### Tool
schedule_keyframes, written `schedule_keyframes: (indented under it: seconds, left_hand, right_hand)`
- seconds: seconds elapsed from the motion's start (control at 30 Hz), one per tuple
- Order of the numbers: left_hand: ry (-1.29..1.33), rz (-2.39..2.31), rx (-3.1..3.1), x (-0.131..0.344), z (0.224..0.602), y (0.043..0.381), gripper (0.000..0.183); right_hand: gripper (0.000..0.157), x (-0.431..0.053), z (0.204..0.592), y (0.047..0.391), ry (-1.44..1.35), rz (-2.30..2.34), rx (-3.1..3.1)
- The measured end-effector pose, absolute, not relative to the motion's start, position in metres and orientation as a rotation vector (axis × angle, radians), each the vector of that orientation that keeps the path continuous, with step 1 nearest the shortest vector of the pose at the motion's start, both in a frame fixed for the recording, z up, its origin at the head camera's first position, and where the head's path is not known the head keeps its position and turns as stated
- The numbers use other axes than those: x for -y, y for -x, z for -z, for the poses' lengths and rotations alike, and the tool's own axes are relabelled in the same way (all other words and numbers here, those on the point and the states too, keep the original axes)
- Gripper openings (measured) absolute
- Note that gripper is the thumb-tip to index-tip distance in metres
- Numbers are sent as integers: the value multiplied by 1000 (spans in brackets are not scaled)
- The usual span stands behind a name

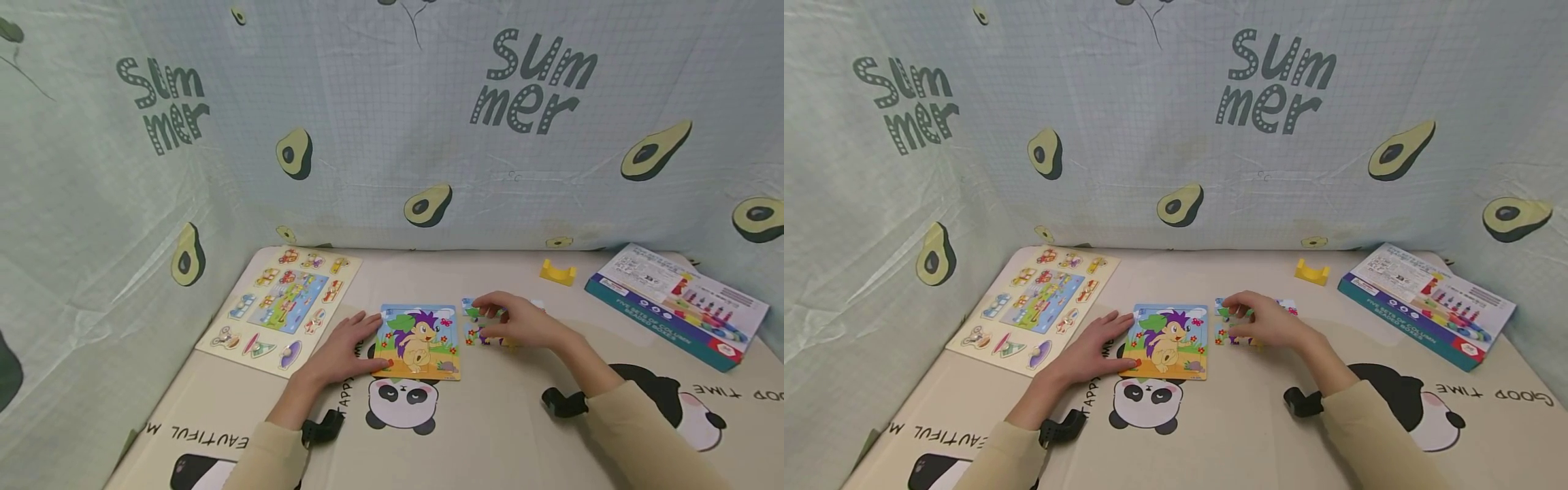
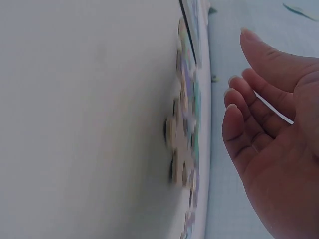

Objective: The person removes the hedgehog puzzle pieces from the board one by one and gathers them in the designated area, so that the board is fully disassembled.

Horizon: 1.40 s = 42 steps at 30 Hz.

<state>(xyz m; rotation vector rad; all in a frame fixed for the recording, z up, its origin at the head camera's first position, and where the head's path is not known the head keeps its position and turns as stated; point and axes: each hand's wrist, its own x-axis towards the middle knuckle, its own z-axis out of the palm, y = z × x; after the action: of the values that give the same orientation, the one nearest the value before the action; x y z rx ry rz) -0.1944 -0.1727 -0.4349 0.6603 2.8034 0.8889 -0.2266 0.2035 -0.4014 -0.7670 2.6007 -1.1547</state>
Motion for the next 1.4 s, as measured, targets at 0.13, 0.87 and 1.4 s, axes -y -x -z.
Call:
schedule_keyframes:
  seconds: [0.13, 0.87, 1.4]
  left_hand:
    - [-654, -879, -2805, 173, 435, 195, 87]
    - [-677, -879, -2811, 173, 435, 196, 87]
    - [-683, -870, -2815, 173, 435, 196, 86]
  right_hand:
    - [48, -185, 402, 228, 775, 1178, -2575]
    - [46, -131, 410, 227, 793, 845, -2618]
    - [37, -123, 410, 223, 771, 802, -2632]
